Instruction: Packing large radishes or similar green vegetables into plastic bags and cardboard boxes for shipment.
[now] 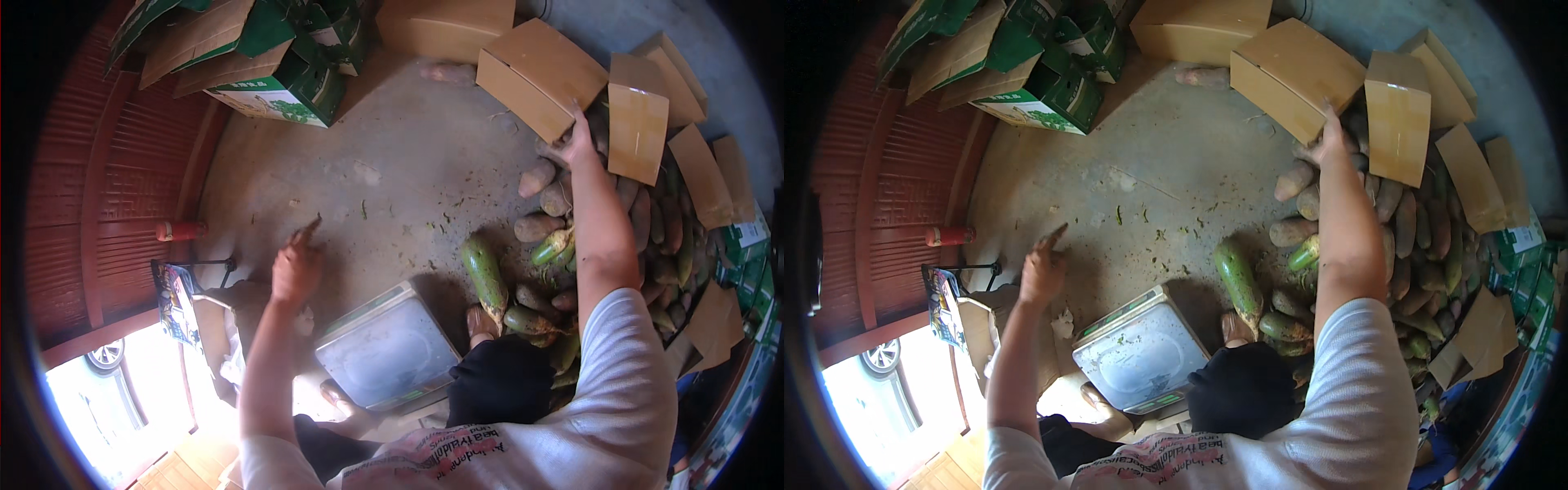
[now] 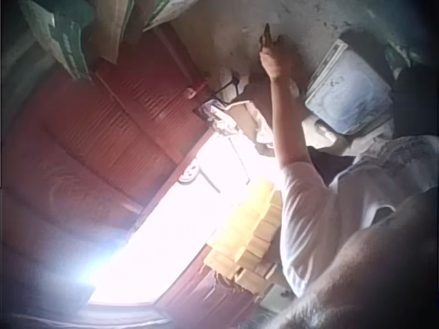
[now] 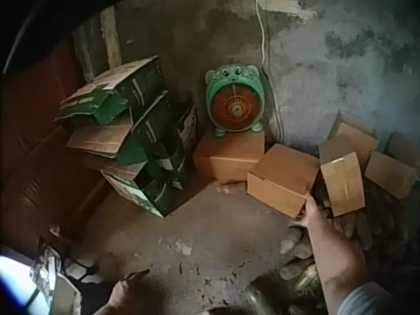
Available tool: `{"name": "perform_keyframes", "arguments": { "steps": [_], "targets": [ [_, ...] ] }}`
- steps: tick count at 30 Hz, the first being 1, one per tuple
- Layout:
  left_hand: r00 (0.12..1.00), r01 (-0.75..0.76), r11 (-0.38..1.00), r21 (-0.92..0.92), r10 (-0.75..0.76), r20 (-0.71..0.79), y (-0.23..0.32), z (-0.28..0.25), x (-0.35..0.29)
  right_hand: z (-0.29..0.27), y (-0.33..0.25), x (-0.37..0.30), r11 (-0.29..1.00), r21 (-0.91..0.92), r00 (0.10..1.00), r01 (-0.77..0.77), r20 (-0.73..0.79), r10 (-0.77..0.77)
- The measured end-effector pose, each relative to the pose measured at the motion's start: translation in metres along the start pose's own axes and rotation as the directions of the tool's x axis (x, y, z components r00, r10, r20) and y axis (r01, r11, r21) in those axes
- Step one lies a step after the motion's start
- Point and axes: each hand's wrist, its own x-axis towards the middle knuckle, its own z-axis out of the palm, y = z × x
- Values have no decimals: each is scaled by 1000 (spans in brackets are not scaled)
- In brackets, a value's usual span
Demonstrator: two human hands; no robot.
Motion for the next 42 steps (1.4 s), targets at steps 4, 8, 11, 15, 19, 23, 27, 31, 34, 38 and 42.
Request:
{"name": "perform_keyframes", "arguments": {
  "steps": [4,8,11,15,19,23,27,31,34,38,42],
  "targets": [
    [1000,26,973,-229,-26,3,27,38,4,25,14,-10,930,366,997,-41,74,15],
    [999,6,940,-342,5,32,48,64,26,32,18,4,879,473,997,54,27,-76],
    [994,-107,939,-327,99,-42,63,67,56,27,24,9,866,487,987,114,48,-156],
    [983,-184,911,-369,174,-60,96,65,98,-3,30,22,889,438,986,135,31,-165],
    [986,-165,887,-431,151,-67,112,63,111,-6,34,3,944,266,975,193,-157,-156],
    [990,-134,881,-453,141,-18,112,74,107,-25,21,14,563,-551,453,615,-338,-825],
    [997,-78,912,-403,74,-25,73,76,79,79,-17,-30,-357,-779,127,515,482,-867],
    [994,108,912,-395,-85,75,54,93,47,181,-38,13,-501,-664,336,554,730,-596],
    [991,134,902,-411,-127,46,30,122,15,219,-38,52,-678,-574,506,459,796,-332],
    [988,123,900,-419,-152,-37,11,132,-16,230,-45,83,-940,-249,763,235,646,20],
    [985,151,911,-384,-171,-18,-2,131,-30,202,-57,82,-811,-518,829,274,554,-74]
  ]
}}
